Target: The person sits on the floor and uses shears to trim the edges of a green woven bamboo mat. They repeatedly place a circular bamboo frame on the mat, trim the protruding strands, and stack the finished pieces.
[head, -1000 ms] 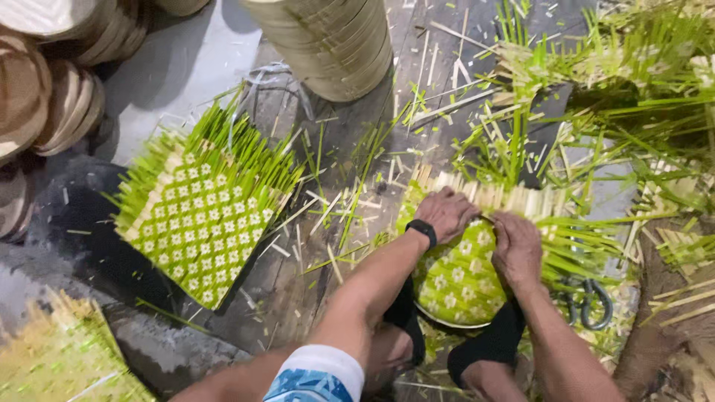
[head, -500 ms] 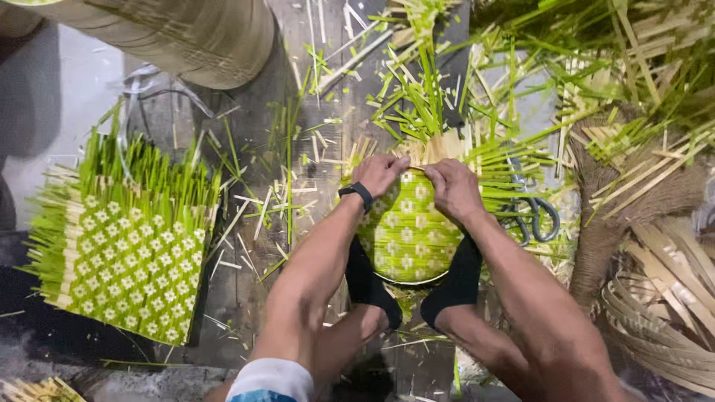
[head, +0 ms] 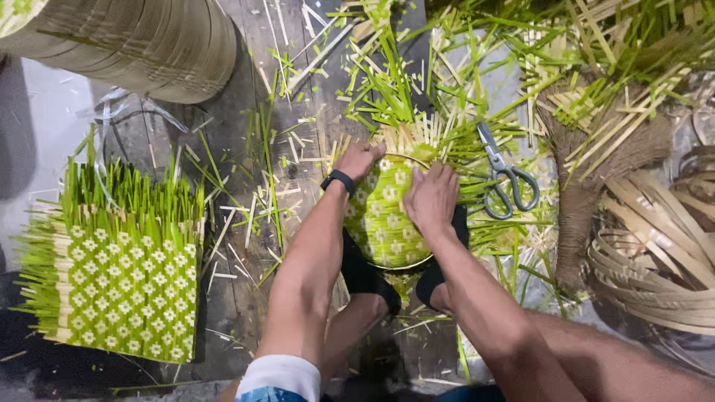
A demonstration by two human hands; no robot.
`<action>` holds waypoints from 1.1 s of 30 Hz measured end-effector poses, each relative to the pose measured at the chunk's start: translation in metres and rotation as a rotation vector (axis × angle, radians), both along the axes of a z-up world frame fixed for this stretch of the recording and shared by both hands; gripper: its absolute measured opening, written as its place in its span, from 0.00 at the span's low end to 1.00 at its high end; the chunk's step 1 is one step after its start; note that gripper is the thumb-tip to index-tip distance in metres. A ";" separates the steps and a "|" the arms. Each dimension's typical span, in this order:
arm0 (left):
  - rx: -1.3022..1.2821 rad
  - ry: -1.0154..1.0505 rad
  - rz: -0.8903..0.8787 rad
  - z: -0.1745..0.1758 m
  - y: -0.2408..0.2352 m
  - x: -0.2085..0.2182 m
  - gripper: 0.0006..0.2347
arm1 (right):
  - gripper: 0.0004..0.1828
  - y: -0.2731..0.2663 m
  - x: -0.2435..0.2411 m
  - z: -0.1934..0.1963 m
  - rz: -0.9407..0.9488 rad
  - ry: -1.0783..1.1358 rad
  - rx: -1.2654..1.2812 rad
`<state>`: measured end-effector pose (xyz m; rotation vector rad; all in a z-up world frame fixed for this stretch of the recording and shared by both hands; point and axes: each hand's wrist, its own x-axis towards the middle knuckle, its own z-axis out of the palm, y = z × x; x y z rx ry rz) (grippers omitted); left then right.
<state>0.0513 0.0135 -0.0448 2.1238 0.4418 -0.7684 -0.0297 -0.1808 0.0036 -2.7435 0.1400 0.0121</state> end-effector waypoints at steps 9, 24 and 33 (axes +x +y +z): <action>-0.050 0.038 0.030 -0.019 0.003 0.004 0.22 | 0.27 -0.007 0.054 -0.025 -0.189 0.463 0.142; -0.123 -0.093 -0.059 -0.059 0.005 0.012 0.23 | 0.28 -0.015 0.054 -0.025 -0.065 0.579 0.134; -0.250 -0.672 0.314 -0.061 0.013 -0.010 0.20 | 0.19 0.040 0.095 -0.025 0.637 0.037 0.267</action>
